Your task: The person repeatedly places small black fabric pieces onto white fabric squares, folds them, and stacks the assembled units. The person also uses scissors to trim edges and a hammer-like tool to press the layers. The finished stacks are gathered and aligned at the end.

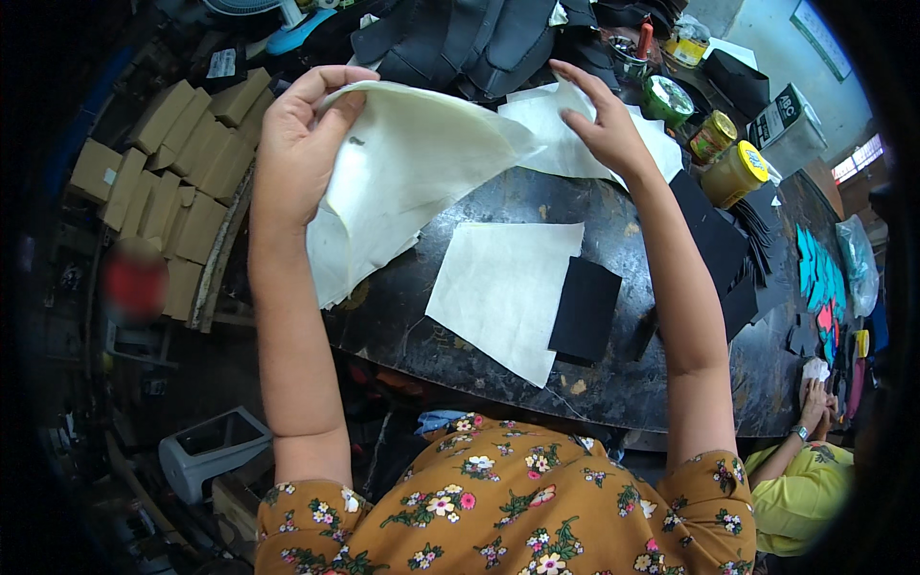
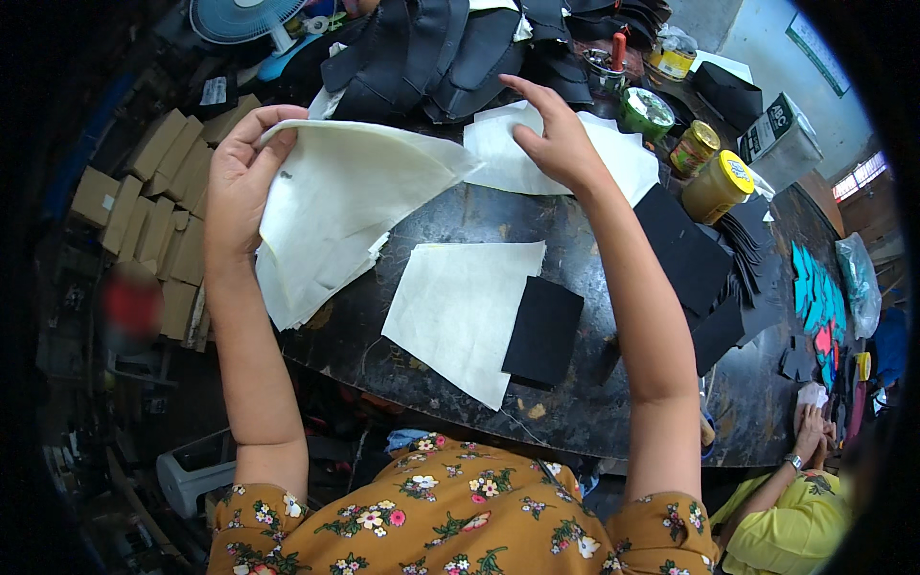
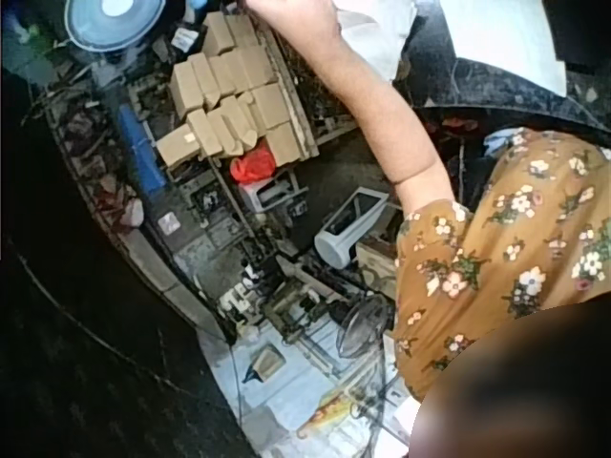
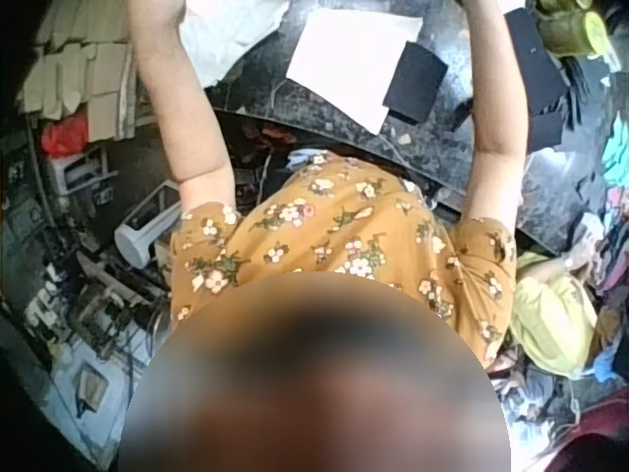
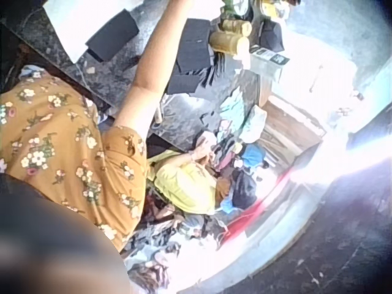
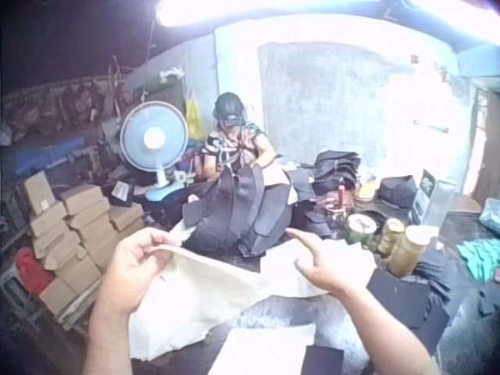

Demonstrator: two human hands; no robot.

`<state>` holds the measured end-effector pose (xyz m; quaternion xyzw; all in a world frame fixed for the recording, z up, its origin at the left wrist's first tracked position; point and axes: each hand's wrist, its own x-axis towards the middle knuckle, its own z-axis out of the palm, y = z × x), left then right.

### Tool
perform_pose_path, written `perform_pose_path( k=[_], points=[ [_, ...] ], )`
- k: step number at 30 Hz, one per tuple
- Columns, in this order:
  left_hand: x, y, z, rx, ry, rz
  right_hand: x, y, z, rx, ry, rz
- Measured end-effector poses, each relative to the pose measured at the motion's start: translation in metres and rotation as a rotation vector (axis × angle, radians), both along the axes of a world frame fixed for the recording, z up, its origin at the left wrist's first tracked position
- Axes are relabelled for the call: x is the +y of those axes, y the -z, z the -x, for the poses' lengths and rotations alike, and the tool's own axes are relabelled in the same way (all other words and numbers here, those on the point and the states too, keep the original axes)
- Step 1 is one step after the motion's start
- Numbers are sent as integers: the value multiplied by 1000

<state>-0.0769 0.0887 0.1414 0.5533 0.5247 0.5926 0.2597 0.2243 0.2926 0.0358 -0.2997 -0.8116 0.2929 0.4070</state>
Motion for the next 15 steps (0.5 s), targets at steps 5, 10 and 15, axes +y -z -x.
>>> perform_pose_path(
  k=[5, 10, 15],
  points=[
    [29, 19, -13, -149, 113, -85, -57, -13, -1, 467, -501, 831],
    [66, 54, -28, 128, -146, -89, -51, -18, -15, 462, -98, 633],
    [85, 88, -52, 249, -166, -121, -35, -24, -36, 453, -39, 554]
  ],
)
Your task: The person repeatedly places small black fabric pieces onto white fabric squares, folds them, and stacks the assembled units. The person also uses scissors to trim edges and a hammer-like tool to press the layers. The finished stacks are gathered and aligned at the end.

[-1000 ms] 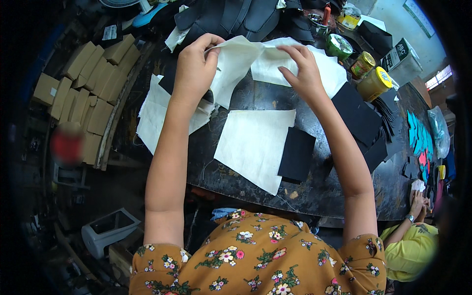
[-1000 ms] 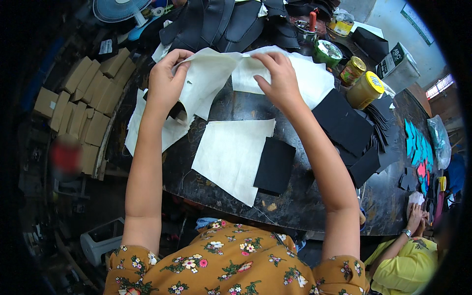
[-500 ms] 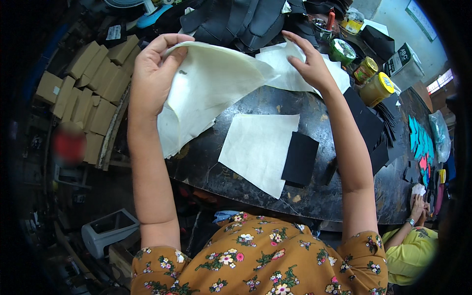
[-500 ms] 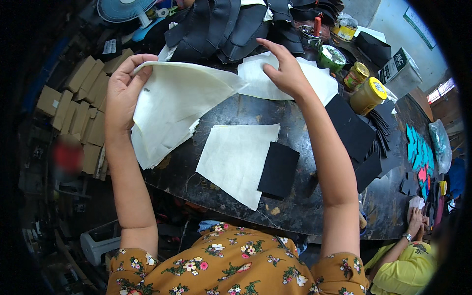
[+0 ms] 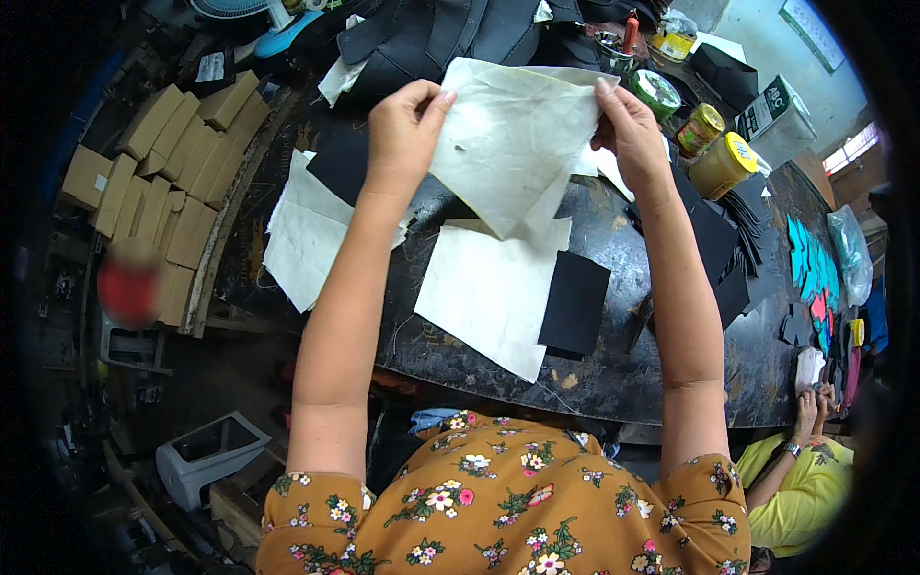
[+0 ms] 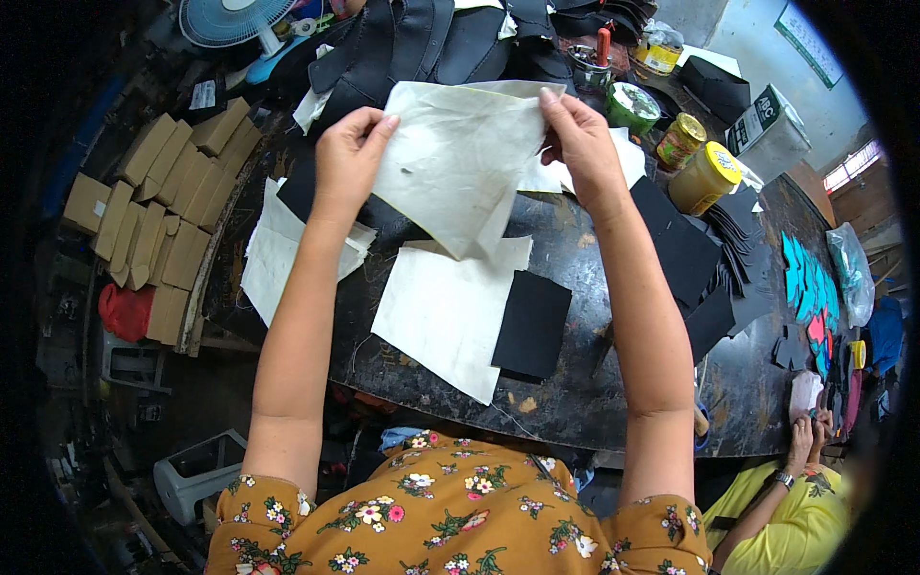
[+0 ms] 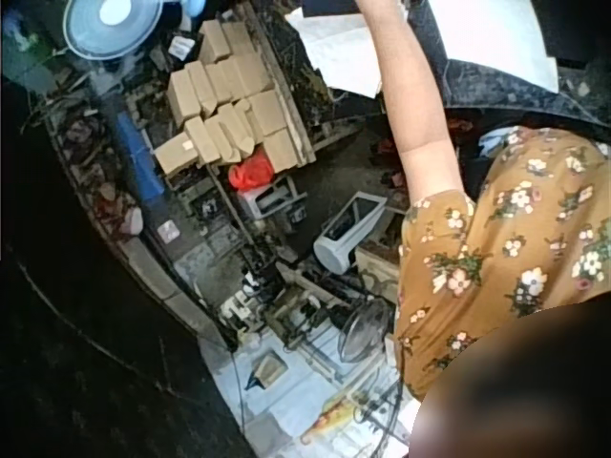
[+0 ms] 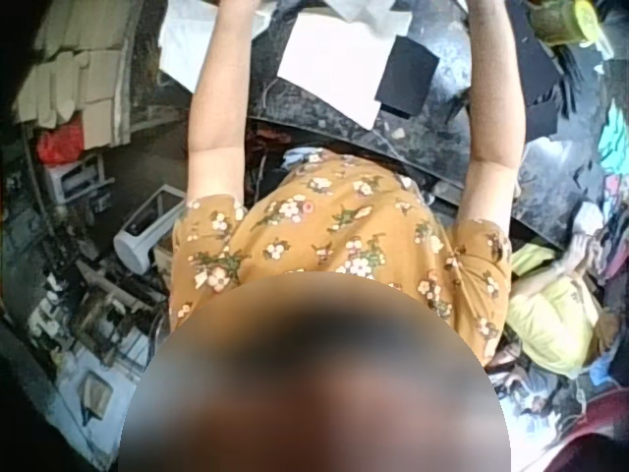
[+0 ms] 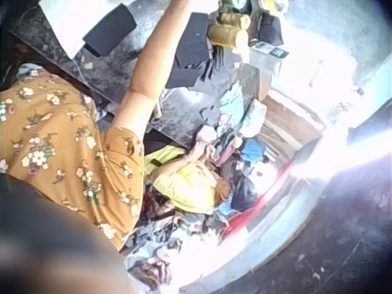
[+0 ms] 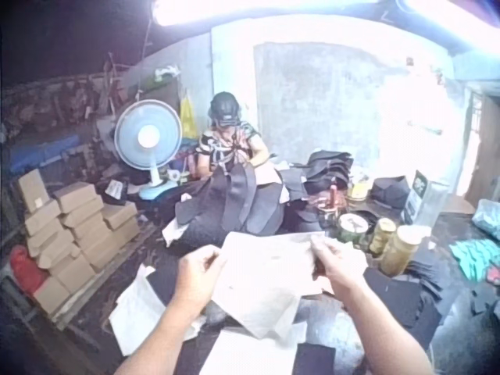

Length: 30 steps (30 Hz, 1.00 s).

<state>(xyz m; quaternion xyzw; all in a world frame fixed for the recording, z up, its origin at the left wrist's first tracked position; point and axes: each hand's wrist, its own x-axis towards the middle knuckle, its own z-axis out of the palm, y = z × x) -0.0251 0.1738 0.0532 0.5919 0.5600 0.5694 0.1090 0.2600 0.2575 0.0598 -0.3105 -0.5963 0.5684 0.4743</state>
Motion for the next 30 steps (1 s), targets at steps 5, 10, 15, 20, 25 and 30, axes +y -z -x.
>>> perform_pose_path(
  k=[5, 10, 15, 20, 25, 30],
  points=[
    [20, 29, -14, -37, -46, 0, 14, 2, -16, 96, 239, 76],
    [49, 67, -2, -91, -179, 135, 38, -3, -64, 259, 411, -48],
    [48, 93, 15, 156, -263, 353, 26, -37, -122, 235, 538, -161],
    [24, 52, -22, 361, -230, 232, -19, -70, -129, -4, 392, -384],
    [-36, -25, -79, 161, 503, -154, -83, -78, -107, -99, 200, -423],
    [-96, -59, -74, 159, 597, 187, -144, -83, -73, 63, 91, -350]
  ],
)
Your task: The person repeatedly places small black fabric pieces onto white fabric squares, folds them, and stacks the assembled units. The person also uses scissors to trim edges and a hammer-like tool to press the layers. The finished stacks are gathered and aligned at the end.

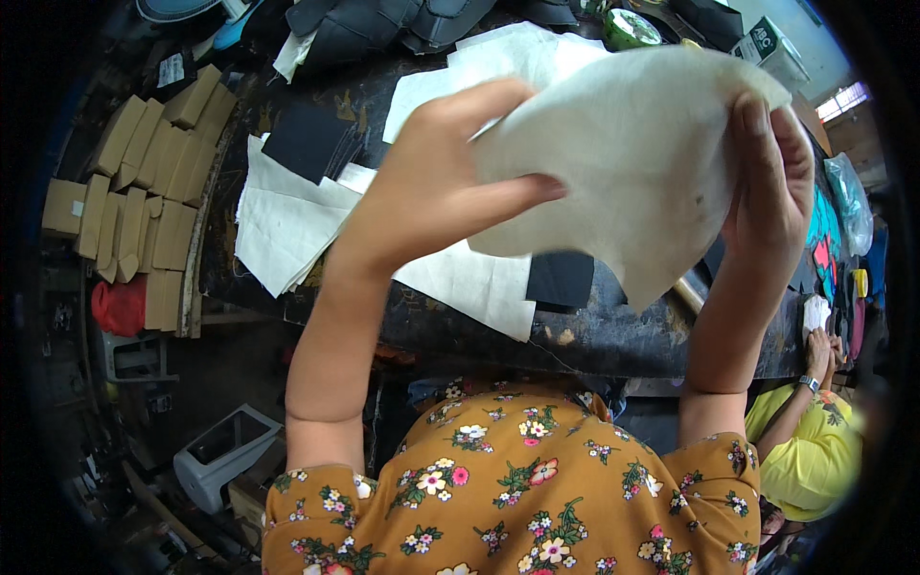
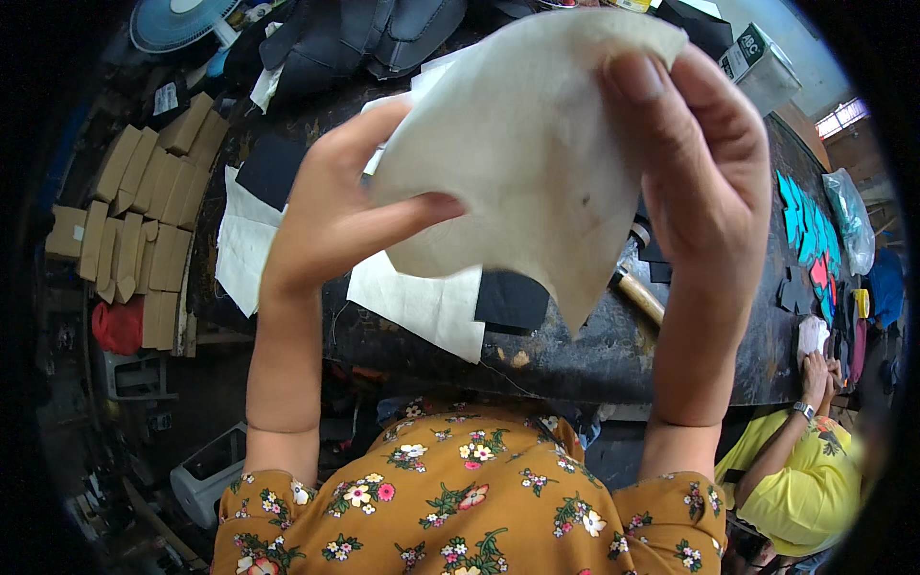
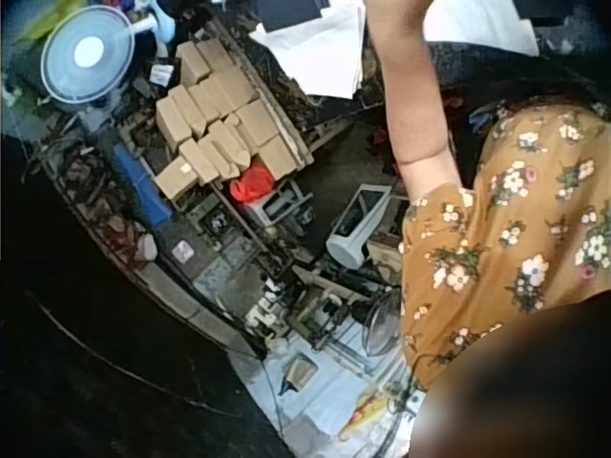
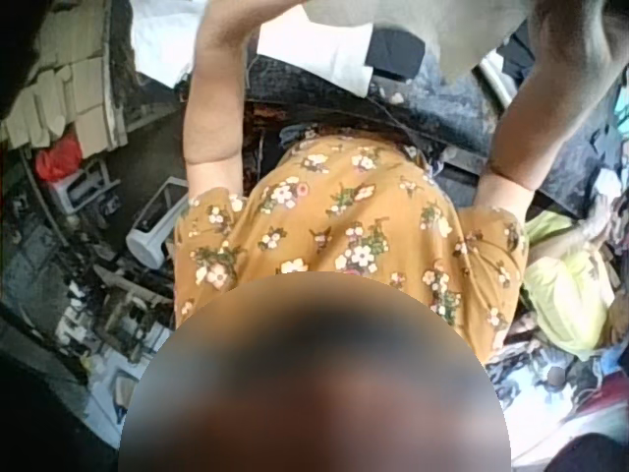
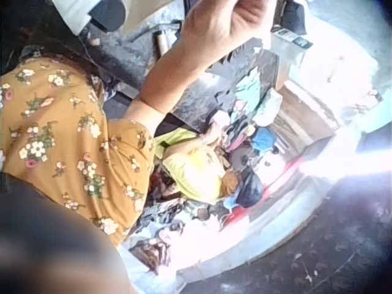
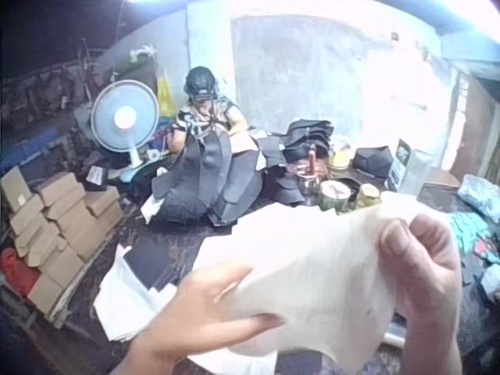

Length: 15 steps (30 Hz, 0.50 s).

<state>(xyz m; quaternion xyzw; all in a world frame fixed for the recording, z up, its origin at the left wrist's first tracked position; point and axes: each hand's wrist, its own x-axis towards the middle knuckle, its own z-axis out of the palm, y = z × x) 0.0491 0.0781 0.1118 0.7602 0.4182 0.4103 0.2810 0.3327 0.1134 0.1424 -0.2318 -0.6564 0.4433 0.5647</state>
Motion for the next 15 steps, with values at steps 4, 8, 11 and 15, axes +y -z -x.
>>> perform_pose_path(
  k=[4, 8, 11, 15],
  points=[
    [-41, 20, 43, -522, 150, 397, -29, 13, 10, 3, -105, 202],
    [-50, 79, 55, -578, -43, 496, -8, 69, 23, -272, -157, 345],
    [-45, 115, 52, -450, -296, 613, 17, 115, 35, -514, -72, 583],
    [-45, 134, 45, -205, -448, 503, 32, 146, 39, -665, 2, 506]
  ],
)
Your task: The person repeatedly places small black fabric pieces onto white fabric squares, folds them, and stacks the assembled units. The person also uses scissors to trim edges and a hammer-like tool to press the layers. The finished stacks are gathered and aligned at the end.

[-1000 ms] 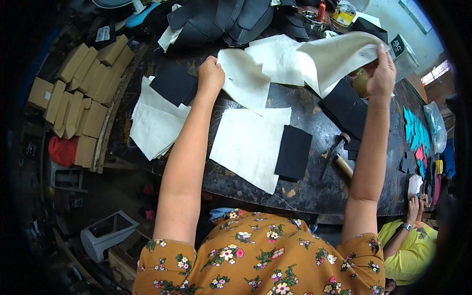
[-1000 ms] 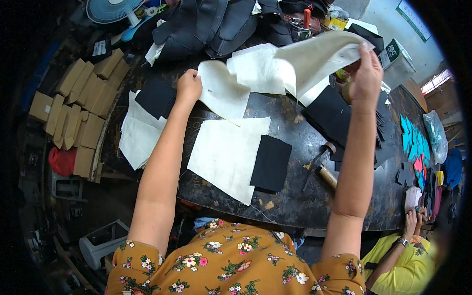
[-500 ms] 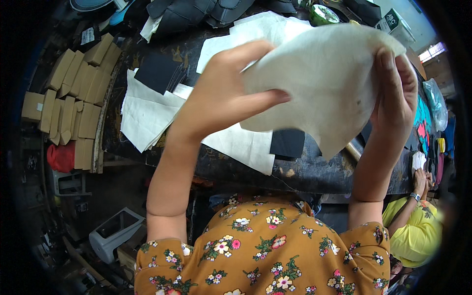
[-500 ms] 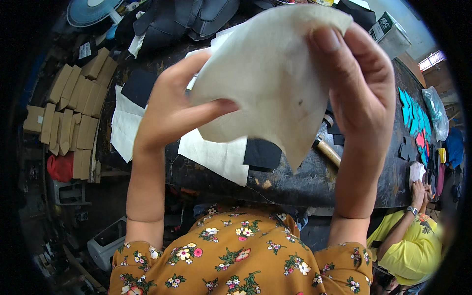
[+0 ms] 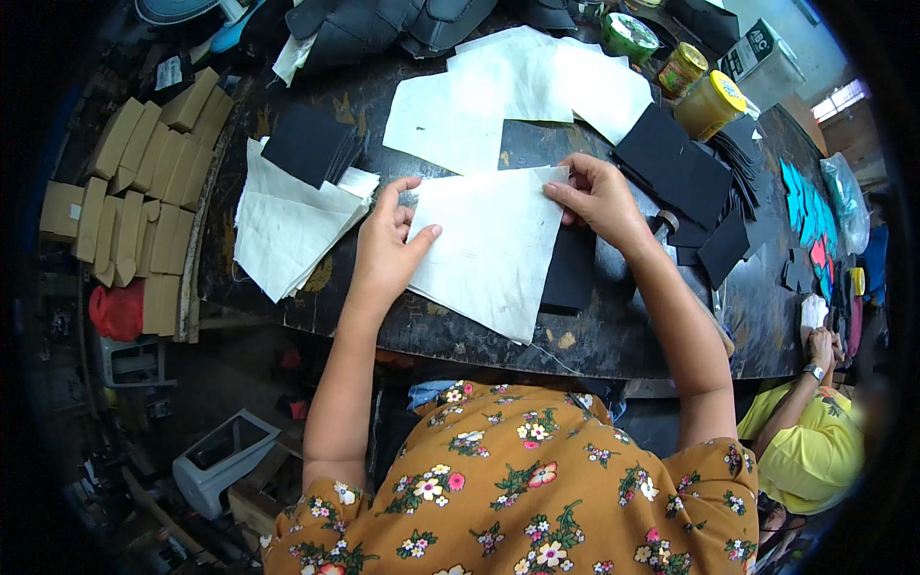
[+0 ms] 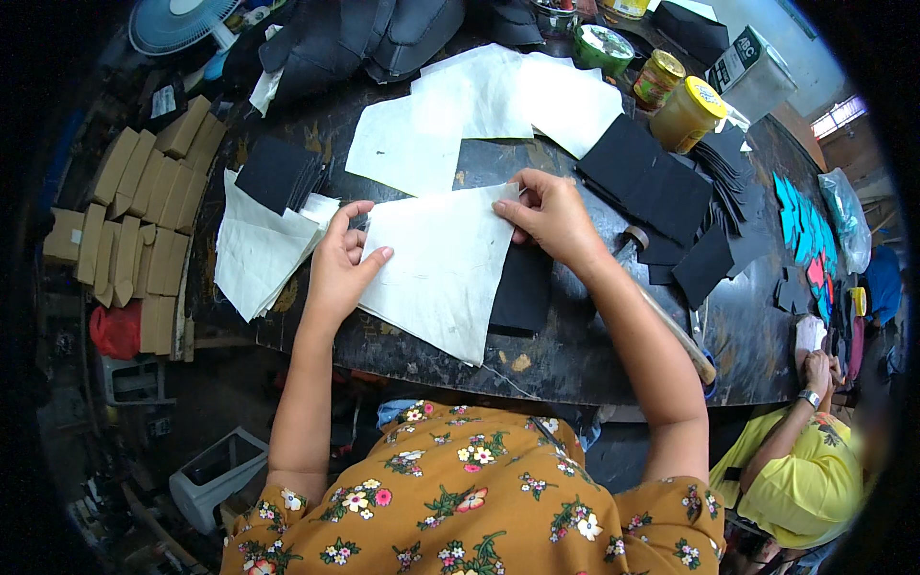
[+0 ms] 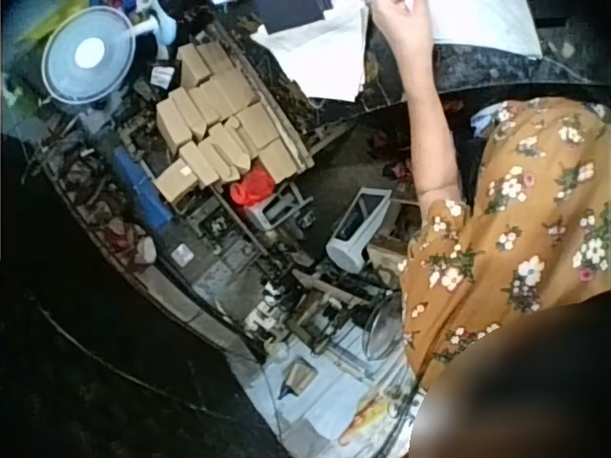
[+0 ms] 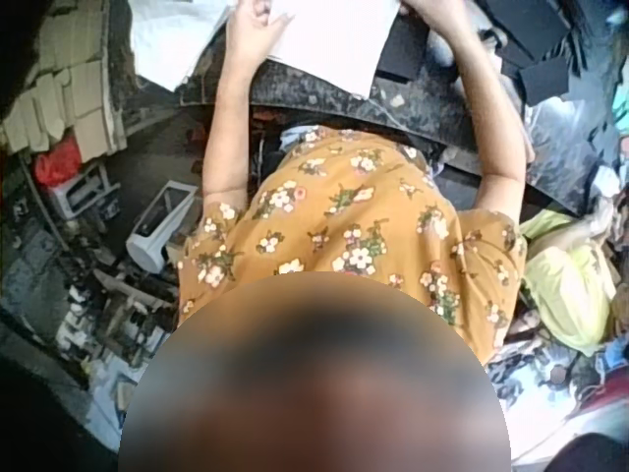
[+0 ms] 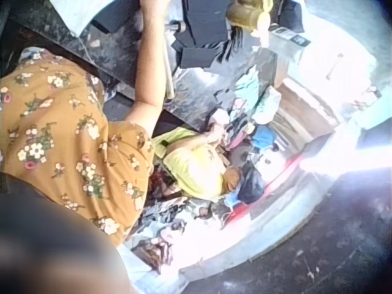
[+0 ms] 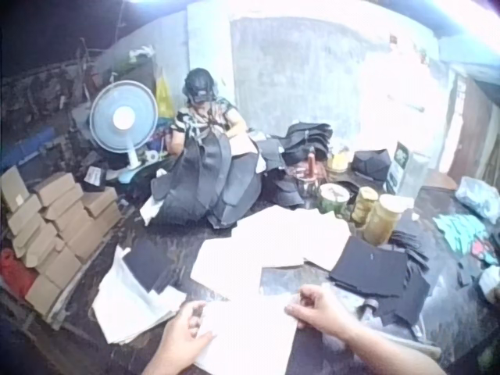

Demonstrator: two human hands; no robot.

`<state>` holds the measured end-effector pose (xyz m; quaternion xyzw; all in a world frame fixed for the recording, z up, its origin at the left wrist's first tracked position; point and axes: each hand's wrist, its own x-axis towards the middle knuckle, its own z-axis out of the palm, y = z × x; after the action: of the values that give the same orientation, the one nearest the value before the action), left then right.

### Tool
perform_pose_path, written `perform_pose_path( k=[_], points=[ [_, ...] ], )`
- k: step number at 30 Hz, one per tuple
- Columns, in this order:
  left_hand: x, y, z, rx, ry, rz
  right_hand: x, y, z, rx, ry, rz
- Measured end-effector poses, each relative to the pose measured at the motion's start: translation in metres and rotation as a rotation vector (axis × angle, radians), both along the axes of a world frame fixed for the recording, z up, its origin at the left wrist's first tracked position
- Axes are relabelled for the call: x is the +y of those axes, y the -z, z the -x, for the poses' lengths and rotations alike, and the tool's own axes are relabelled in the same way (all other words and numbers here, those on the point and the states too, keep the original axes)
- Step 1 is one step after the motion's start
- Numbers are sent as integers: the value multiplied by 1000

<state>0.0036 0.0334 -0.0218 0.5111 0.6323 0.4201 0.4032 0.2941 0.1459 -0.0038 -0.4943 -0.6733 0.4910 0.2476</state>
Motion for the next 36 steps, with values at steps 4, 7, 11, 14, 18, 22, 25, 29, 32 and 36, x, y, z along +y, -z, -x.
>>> perform_pose_path(
  k=[4, 7, 11, 14, 18, 22, 25, 29, 32, 36],
  points=[
    [-3, 0, -6, 38, -67, -23, 5, 7, 1, -112, 15, -138],
    [-4, 2, -7, 34, -75, -69, 9, 9, 3, -166, 7, -278],
    [-4, 6, -3, 71, -62, -66, 9, 11, 11, -172, 16, -242],
    [-4, 10, -1, 136, -73, -105, 4, 10, 10, -139, 43, -255],
    [-4, 15, -1, 159, -69, -137, 5, 3, -23, -25, 72, -414],
    [-8, 15, -5, 142, -68, -213, 32, -12, -92, -203, 269, -571],
    [-9, 10, -7, 213, -69, -208, 59, -22, -138, -509, 429, -615],
    [-13, -1, -11, 231, -109, -112, 77, -13, -144, -712, 427, -704],
    [-23, -10, -11, 345, -146, -113, 72, -9, -133, -724, 445, -669],
    [-27, -20, -6, 503, -178, -237, 58, -5, -125, -694, 447, -825]
  ],
)
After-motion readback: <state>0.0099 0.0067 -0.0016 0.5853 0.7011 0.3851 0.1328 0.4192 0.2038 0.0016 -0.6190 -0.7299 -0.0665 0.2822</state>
